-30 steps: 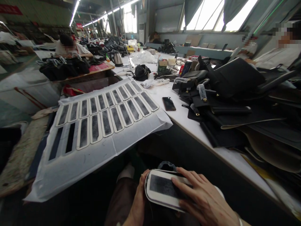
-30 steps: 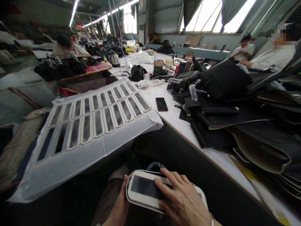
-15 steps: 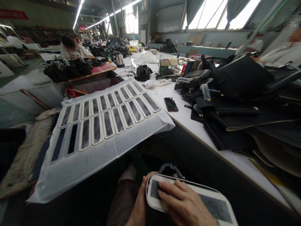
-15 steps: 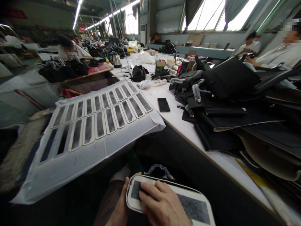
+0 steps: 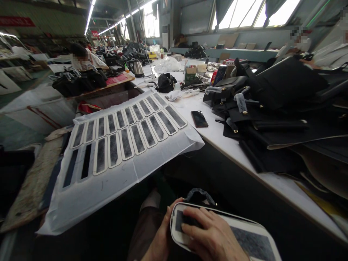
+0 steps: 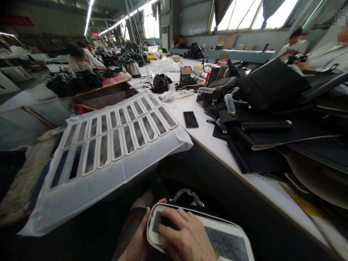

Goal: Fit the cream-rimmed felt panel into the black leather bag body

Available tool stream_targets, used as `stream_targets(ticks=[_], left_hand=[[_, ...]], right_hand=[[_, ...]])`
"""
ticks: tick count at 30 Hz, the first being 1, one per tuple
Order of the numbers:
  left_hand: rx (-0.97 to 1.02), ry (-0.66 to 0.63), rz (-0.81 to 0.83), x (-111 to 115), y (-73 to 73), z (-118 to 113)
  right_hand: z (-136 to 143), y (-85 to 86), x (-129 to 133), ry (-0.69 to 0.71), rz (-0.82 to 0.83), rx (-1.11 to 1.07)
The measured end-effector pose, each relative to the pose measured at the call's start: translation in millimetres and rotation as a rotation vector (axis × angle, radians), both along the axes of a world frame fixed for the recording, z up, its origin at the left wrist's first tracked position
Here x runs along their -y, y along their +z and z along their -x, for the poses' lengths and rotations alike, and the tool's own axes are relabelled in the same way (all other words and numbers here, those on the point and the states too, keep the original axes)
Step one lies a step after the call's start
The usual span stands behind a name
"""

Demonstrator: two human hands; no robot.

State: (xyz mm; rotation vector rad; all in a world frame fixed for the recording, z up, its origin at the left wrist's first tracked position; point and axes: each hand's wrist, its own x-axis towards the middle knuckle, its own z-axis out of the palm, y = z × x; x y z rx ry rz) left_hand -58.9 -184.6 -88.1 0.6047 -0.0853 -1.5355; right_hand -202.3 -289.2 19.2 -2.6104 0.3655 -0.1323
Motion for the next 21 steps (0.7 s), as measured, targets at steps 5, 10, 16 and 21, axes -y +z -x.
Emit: stream_targets(ticks=[5,10,16,21], left_hand=[[0.019,-0.019,0.006,-5.1,3.1,-4.0],[0.029,-0.026,-0.003,-6.5,1.0,-4.7],[-0.012,-0.031,0.008,-9.7,-5.2,-5.4],[0.086,-0.057,-0.013,-12.7,2.0,-10.5]], right_hand=[[-3.7,0.5,-3.4,0.01,0.055,0.005],[-10.0,-10.0,-6.2,-0.019,0.053,0.046],[-12.4,1.7,-5.2,-0.001,0.024,-0.024],[-13.5,10.4,-5.6,-0.016,0.001,-0.037]])
